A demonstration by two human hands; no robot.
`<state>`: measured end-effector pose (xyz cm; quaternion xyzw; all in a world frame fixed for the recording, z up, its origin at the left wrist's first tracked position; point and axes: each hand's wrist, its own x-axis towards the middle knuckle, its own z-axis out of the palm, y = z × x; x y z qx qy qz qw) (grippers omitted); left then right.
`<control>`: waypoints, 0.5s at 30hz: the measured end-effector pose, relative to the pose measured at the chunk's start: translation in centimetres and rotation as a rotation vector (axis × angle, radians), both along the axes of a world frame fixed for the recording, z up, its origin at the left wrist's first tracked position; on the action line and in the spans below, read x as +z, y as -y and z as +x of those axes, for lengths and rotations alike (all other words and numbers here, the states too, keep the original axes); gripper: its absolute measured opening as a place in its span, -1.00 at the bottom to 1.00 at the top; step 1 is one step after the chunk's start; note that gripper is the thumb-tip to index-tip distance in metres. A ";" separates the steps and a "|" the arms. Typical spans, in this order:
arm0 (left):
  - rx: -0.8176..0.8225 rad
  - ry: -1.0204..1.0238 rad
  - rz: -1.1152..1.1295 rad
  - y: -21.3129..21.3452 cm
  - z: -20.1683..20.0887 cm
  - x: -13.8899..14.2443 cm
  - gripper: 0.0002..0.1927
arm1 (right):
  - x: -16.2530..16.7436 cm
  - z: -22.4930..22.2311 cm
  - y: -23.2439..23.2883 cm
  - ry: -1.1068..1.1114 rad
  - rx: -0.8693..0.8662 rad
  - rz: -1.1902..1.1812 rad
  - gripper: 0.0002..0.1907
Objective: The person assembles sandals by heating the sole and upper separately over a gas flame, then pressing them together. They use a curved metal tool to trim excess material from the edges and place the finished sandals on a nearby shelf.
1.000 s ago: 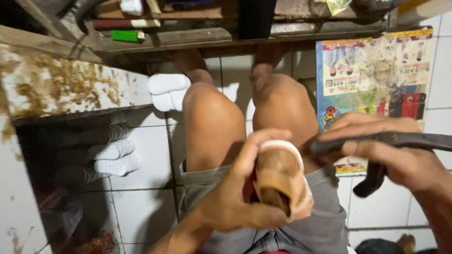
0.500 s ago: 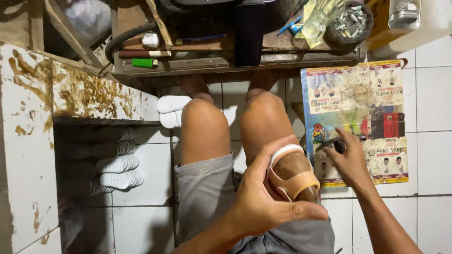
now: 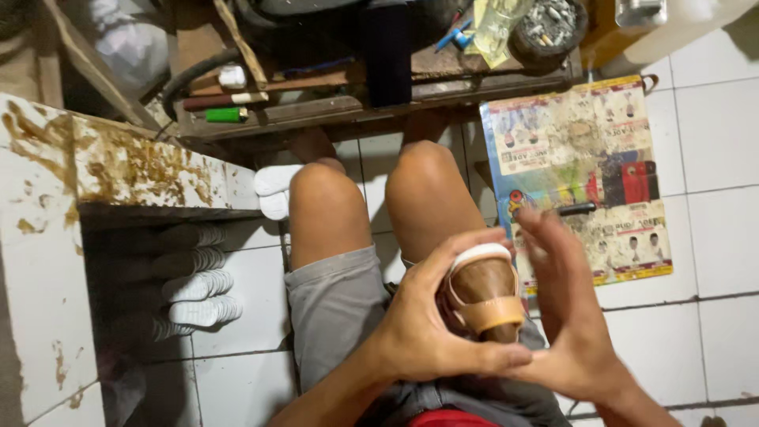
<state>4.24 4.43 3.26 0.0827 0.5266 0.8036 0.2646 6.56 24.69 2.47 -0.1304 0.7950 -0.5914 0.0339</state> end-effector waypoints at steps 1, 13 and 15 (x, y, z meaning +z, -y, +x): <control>0.003 -0.048 -0.020 0.1 0.3 -0.2 -0.03 | 0.1 0.0 -0.1 0.196 0.068 -0.147 0.28; 0.103 -0.206 -0.026 -0.1 3.1 -0.8 -0.24 | -0.3 1.5 -0.5 0.173 0.182 0.026 0.10; 0.052 -0.209 -0.066 0.5 2.4 0.0 -0.20 | -0.4 1.2 -0.3 0.210 0.200 -0.066 0.13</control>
